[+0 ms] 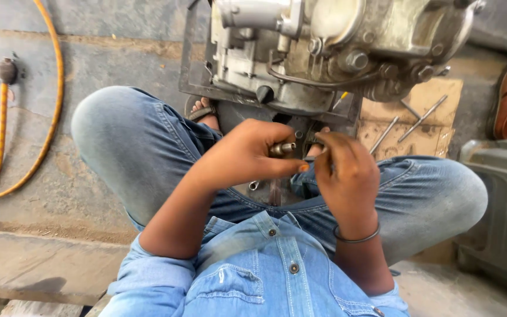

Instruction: Using various tools to work on a motorcycle engine assembly while sitting on the floor.

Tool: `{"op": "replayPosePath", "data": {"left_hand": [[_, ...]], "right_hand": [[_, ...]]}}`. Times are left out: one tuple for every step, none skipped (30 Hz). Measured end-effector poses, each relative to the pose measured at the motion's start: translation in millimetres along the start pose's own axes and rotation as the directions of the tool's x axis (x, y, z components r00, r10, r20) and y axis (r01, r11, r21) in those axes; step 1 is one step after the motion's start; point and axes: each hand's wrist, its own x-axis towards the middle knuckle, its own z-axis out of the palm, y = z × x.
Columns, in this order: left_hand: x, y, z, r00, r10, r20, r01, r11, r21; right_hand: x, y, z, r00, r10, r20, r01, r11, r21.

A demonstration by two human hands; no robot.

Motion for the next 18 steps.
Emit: {"op": "replayPosePath", "data": {"left_hand": [[0.4, -1.2, 0.7, 1.0, 0.012, -0.011, -0.012, 1.0, 0.007], [1.1, -3.0, 1.4, 0.999, 0.047, 0.004, -0.046, 0.996, -0.07], [1.2, -5.2, 3.6, 0.997, 0.08, 0.018, -0.077, 0.985, -0.153], [0.2, -5.4, 2.1, 0.996, 0.089, 0.009, -0.087, 0.985, -0.151], [-0.9, -6.0, 1.2, 0.993, 0.114, -0.001, -0.112, 0.972, -0.204], [-0.9, -7.4, 0.7, 0.99, 0.138, -0.011, -0.137, 0.957, -0.257], [-4.4, -5.8, -0.6, 0.989, 0.146, -0.004, -0.142, 0.952, -0.271], [-6.6, -4.7, -1.3, 0.985, 0.163, -0.052, -0.171, 0.95, -0.26], [-6.7, -3.9, -3.2, 0.979, 0.184, -0.088, -0.201, 0.948, -0.247], [-9.1, -4.5, -2.8, 0.978, 0.195, -0.071, -0.207, 0.944, -0.258], [-11.2, -5.2, -3.9, 0.974, 0.178, -0.14, -0.209, 0.946, -0.248], [-12.8, -5.8, -5.0, 0.965, 0.161, -0.209, -0.209, 0.948, -0.238], [-16.5, -7.9, -4.6, 0.969, 0.17, -0.177, -0.211, 0.946, -0.248], [-20.2, -10.0, -4.6, 0.953, 0.083, -0.291, -0.159, 0.956, -0.248], [-21.2, -12.6, -3.8, 0.916, 0.002, -0.401, -0.114, 0.96, -0.256], [-20.0, -13.8, -3.2, 0.928, 0.018, -0.372, -0.125, 0.956, -0.265], [-18.1, -14.7, -4.1, 0.885, -0.17, -0.434, -0.094, 0.847, -0.524], [-16.5, -15.4, -5.5, 0.827, -0.366, -0.427, -0.089, 0.665, -0.742]], "right_hand": [[2.2, -2.0, 1.8, 1.0, -0.015, -0.009, 0.015, 1.0, -0.001], [4.6, -3.7, 4.3, 0.999, -0.022, 0.044, 0.022, 1.0, 0.002], [5.3, -5.3, 5.7, 0.994, -0.026, 0.103, 0.026, 1.0, 0.004], [3.2, -0.1, 15.6, 0.994, -0.037, 0.099, 0.038, 0.999, 0.0], [0.3, 5.4, 25.1, 0.98, -0.024, 0.195, 0.026, 1.0, -0.007], [-2.1, 12.1, 35.0, 0.957, -0.01, 0.29, 0.015, 1.0, -0.016], [-3.5, 15.7, 45.3, 0.957, 0.002, 0.291, 0.008, 0.999, -0.032], [-4.5, 21.1, 55.3, 0.899, 0.077, 0.431, -0.045, 0.995, -0.085], [-5.8, 26.9, 66.1, 0.82, 0.164, 0.549, -0.1, 0.985, -0.144], [-6.8, 39.2, 77.1, 0.822, 0.185, 0.539, -0.117, 0.98, -0.159], [-7.8, 51.0, 89.0, 0.71, 0.295, 0.64, -0.128, 0.947, -0.294], [-8.7, 63.7, 100.2, 0.575, 0.408, 0.709, -0.118, 0.899, -0.421], [-25.2, 97.9, 126.6, 0.574, 0.434, 0.695, -0.149, 0.889, -0.432], [-42.7, 132.1, 152.3, 0.661, 0.417, 0.624, -0.033, 0.847, -0.531], [-58.6, 169.8, 174.8, 0.741, 0.383, 0.551, 0.074, 0.769, -0.635], [-60.0, 177.9, 179.7, 0.742, 0.413, 0.529, 0.045, 0.756, -0.653], [-53.4, 187.8, 186.3, 0.699, 0.494, 0.518, -0.068, 0.766, -0.639], [-46.4, 197.3, 192.4, 0.648, 0.568, 0.508, -0.182, 0.763, -0.621]]}}
